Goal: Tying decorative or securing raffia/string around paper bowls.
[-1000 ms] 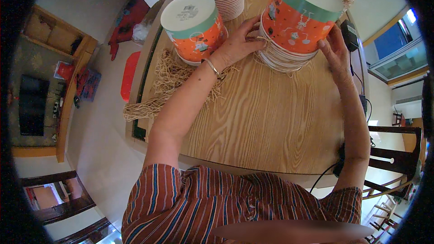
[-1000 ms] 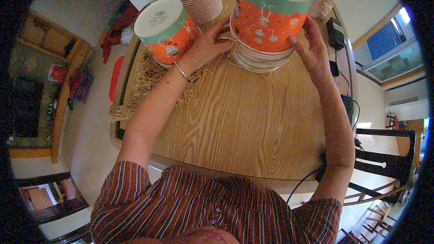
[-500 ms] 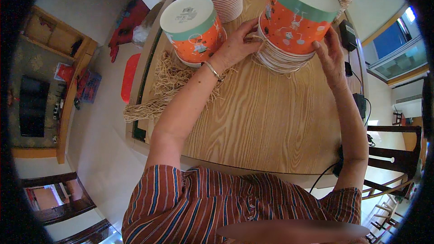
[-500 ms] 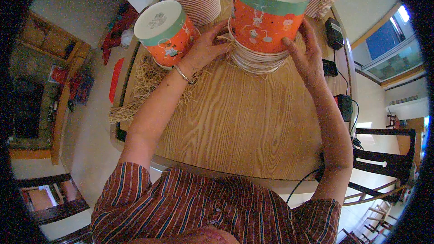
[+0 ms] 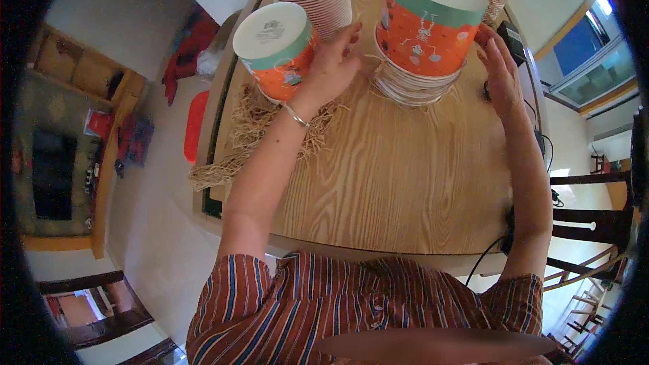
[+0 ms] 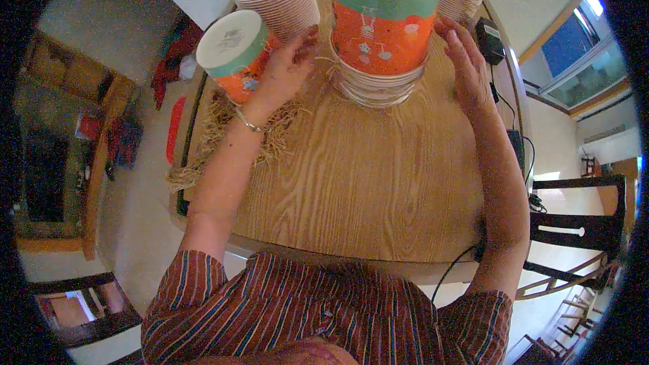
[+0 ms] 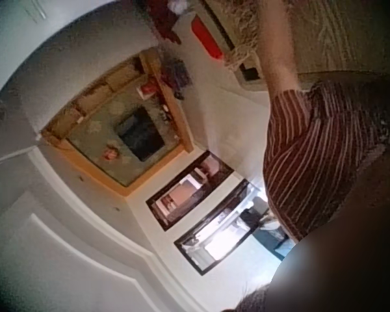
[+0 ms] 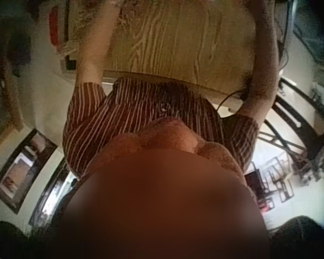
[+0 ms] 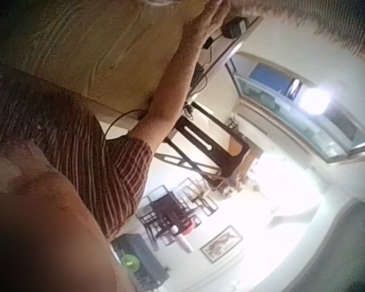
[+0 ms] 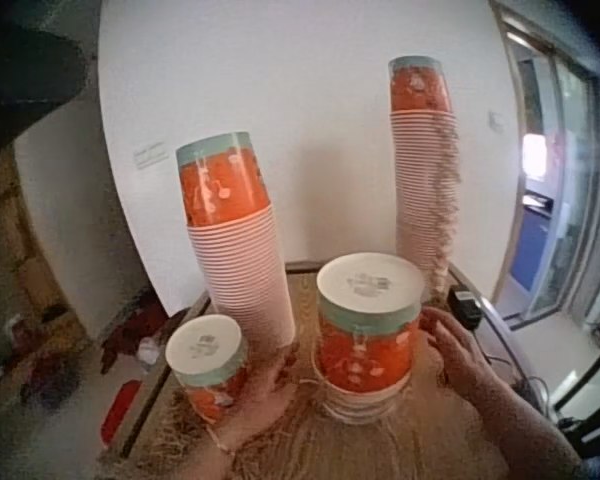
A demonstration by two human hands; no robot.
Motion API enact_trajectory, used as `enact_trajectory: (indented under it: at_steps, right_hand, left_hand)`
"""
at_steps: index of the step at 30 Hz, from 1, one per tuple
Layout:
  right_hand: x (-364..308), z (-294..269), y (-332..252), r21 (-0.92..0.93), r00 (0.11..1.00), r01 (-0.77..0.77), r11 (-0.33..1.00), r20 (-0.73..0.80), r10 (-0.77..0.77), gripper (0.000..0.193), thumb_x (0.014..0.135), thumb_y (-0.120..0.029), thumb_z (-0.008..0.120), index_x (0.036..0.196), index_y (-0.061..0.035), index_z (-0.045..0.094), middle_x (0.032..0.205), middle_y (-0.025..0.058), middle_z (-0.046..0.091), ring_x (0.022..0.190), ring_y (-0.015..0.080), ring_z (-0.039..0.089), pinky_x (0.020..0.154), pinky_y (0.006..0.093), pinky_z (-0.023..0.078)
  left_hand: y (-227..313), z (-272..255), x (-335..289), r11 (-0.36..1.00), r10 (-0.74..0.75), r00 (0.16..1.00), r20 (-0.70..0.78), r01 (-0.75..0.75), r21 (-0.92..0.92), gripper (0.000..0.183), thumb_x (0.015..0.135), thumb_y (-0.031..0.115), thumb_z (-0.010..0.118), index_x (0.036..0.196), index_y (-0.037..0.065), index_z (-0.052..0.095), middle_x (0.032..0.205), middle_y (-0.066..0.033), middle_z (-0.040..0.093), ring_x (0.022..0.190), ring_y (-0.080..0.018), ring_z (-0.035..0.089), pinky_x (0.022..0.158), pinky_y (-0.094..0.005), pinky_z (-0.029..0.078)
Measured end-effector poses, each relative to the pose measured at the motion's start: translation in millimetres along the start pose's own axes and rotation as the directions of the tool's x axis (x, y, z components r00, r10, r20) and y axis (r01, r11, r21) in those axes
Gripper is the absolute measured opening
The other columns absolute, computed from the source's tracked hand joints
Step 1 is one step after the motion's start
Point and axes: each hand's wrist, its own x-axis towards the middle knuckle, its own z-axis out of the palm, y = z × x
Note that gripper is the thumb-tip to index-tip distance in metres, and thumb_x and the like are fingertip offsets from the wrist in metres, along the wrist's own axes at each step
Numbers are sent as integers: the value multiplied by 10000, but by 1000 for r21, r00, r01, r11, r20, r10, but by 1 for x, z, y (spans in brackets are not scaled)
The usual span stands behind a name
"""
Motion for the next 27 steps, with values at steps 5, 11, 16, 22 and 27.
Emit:
enact_trajectory:
  at_steps: [5,11,16,22,27]
  right_hand:
    - [11,2,5,-20,1000,-29,999,3,29,400,986,-255,488,1309,-22,531,1273,81,579,1227,178,488,1065,325,330]
    - [12,18,24,46,1000,-7,999,-28,9,340,955,-74,514,1287,-4,533,1254,81,592,1202,171,514,1044,298,371]
    - [17,17,37,-45,998,-38,998,-41,36,371,917,-2,500,1285,-19,534,1273,85,587,1206,193,521,1023,321,398]
    - [24,-7,-5,-91,941,88,992,-318,-113,306,918,-54,525,1213,-1,584,1193,85,618,1139,174,550,1009,300,400]
    - [-9,16,-95,-169,872,283,944,-364,-327,245,932,-41,484,1141,3,603,1077,77,629,1006,164,586,921,290,449]
  left_hand:
    - [21,8,26,970,179,969,-170,-202,-134,417,953,65,465,1366,17,455,1285,-159,574,1203,-246,541,1002,-338,426]
    - [3,32,35,926,154,978,-142,-193,-326,451,968,61,420,1414,5,392,1377,-101,501,1277,-191,454,1091,-322,335]
    - [10,32,36,953,63,986,-157,-106,-283,481,935,3,400,1416,23,382,1344,-151,517,1253,-237,490,1029,-323,403]
    - [49,-10,15,911,352,883,-309,-248,330,487,837,96,626,1300,14,500,1331,-200,482,1266,-369,439,1062,-435,364]
    - [63,-94,-3,519,418,873,-252,-2,854,742,757,484,733,1316,50,512,1385,-239,441,1288,-420,404,1069,-484,346]
